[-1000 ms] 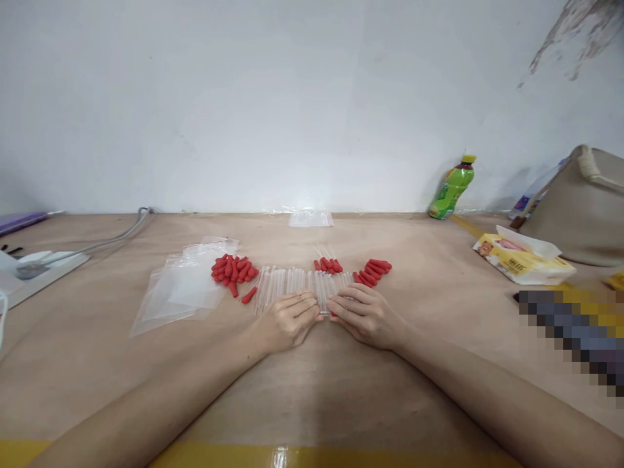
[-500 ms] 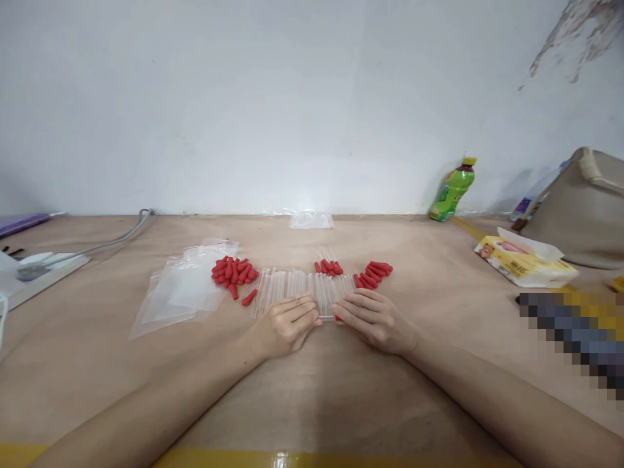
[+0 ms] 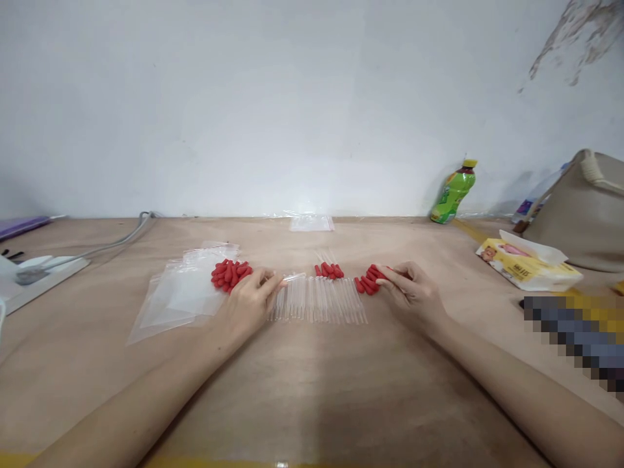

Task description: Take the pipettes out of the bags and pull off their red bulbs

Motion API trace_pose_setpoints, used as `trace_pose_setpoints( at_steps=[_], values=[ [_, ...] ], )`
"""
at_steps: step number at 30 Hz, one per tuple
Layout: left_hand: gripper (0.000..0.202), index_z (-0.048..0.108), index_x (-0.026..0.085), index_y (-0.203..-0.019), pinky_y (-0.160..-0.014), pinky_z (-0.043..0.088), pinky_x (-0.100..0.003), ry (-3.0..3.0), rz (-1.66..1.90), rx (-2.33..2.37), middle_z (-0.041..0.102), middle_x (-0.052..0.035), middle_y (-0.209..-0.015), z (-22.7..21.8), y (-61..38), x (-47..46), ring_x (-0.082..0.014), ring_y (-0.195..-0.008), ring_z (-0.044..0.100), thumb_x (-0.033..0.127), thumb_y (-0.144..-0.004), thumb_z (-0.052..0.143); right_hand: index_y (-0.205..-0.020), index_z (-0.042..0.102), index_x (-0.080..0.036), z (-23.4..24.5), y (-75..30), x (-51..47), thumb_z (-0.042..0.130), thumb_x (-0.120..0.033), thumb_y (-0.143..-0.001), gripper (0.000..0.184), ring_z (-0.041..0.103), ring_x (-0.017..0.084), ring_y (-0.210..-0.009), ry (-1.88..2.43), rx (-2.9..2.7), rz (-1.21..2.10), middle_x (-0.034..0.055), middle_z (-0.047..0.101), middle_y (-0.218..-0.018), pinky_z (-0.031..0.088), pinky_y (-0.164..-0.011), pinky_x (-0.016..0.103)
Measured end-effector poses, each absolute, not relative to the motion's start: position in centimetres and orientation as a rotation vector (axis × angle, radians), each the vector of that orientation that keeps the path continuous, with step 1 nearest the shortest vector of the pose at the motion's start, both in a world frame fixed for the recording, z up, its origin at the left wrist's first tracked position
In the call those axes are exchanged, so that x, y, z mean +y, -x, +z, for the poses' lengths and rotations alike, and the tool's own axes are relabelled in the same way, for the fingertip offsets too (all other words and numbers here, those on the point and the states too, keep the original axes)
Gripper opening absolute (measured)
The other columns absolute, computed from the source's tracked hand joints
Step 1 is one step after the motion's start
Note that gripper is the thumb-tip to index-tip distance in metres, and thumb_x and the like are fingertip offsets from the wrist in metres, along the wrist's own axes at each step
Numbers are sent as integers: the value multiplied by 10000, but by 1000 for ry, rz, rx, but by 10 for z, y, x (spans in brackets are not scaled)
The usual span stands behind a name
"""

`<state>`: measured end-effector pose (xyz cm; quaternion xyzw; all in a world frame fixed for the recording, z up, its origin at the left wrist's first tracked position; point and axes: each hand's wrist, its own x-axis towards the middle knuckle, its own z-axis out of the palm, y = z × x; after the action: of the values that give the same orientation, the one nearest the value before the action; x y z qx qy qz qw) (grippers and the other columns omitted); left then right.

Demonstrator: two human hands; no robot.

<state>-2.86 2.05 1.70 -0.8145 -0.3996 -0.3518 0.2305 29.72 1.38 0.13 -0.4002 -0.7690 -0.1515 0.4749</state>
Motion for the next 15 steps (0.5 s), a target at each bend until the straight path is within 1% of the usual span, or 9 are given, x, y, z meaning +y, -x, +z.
trace_pose_setpoints(
  at_steps=[2,5,8,12,15],
  values=[
    [195,600,173,-934,-535,432,-208,2229,-882,-1187,492,-32,-778,18,31,22,-112,-645,493,235,-874,426,-1024,603,-172,0,-297,15,514,-265,-835,228,513,120,-598,1076,-1851,-239,31,559,-712,427,-522,242],
    [239,574,168,-992,-565,428,-214,2286,-765,-1237,453,-36,-803,15,33,23,-119,-680,472,170,-870,368,-915,595,-159,-3,-297,16,537,-332,-810,210,480,109,-539,1223,-1737,-112,9,545,-660,407,-492,237],
    [271,551,164,-1046,-577,432,-214,2321,-757,-1173,469,-48,-831,9,33,23,-125,-700,481,120,-854,364,-846,589,-165,-5,-299,18,513,-342,-809,196,442,100,-510,1266,-1672,-82,3,523,-640,386,-473,236],
    [323,507,160,-1127,-608,445,-220,2297,-817,-996,511,-64,-861,6,32,22,-133,-730,503,70,-852,364,-859,588,-163,-7,-302,23,499,-308,-796,181,457,109,-544,1241,-1658,-100,21,518,-688,404,-493,248],
    [386,452,159,-1209,-649,452,-239,2286,-828,-881,535,-63,-842,8,32,21,-137,-725,514,46,-850,369,-862,587,-162,-8,-302,24,496,-276,-788,164,484,113,-573,1215,-1656,-73,34,529,-732,429,-519,255]
  ],
)
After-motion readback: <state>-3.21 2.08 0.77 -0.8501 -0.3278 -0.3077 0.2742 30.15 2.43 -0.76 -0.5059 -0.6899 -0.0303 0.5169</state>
